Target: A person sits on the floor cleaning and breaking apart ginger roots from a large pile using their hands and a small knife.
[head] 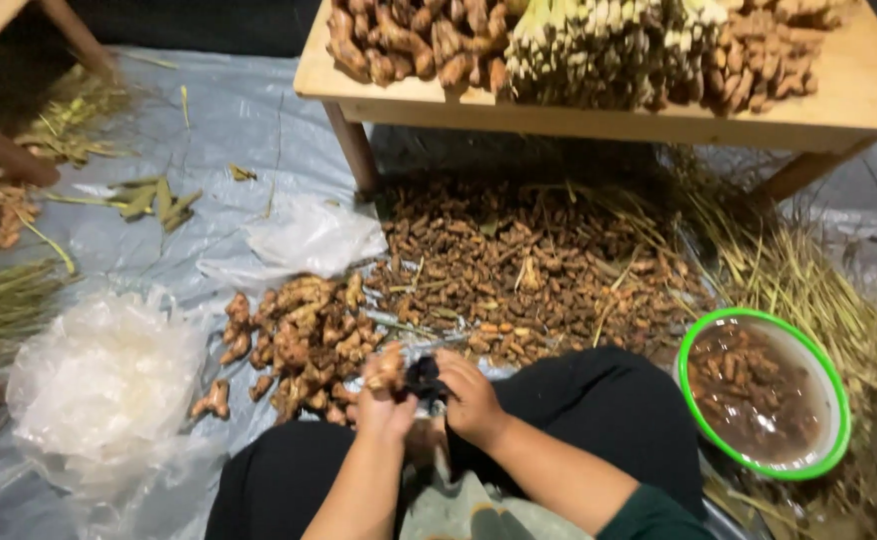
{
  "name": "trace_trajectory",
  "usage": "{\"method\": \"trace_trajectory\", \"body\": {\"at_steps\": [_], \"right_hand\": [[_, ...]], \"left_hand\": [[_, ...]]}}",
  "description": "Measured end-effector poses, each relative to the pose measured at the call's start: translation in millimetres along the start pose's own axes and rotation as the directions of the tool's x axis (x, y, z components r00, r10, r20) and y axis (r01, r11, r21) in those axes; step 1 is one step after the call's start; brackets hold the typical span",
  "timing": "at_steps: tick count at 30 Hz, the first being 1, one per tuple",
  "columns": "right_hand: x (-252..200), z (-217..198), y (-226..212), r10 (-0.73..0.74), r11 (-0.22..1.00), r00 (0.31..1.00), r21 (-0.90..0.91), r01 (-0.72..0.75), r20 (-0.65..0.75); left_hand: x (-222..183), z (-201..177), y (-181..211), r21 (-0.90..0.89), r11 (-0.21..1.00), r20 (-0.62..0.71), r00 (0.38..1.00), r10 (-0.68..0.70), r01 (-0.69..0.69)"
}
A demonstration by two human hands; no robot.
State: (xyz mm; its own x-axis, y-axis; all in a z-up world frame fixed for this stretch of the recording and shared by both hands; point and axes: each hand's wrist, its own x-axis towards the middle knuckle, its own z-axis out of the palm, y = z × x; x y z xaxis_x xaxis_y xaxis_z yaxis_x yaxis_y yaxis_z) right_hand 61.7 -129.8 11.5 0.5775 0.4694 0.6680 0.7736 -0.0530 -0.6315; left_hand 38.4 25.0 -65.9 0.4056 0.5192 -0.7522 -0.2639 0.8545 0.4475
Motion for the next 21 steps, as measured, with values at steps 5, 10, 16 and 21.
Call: {"method": "trace_trajectory", "body": {"at_steps": [5, 10, 16, 21], "right_hand": [[0, 1, 69, 0.572, 0.734, 0.804, 0.336, -0.590, 0.162], [18, 13, 123, 0.686, 0.641, 0.663, 0.182, -0.745, 0.299], [-5, 43, 133, 0.734, 0.627, 0.535, -0.113, -0.771, 0.418], [-30, 71, 168, 0.708, 0.525, 0.454, 0.027, -0.851, 0.540]], "left_hand": [[7, 1, 76, -0.013, 0.998, 0.396, 0.917, 0.057, -0.056], [28, 30, 92, -0.027, 0.999, 0.467, 0.884, -0.005, 0.019], [-73, 188, 129, 0.706, 0.596, 0.394, 0.911, 0.118, -0.383], [16, 287, 121, 0.332, 0.377, 0.807, 0.467, 0.361, -0.865]]}}
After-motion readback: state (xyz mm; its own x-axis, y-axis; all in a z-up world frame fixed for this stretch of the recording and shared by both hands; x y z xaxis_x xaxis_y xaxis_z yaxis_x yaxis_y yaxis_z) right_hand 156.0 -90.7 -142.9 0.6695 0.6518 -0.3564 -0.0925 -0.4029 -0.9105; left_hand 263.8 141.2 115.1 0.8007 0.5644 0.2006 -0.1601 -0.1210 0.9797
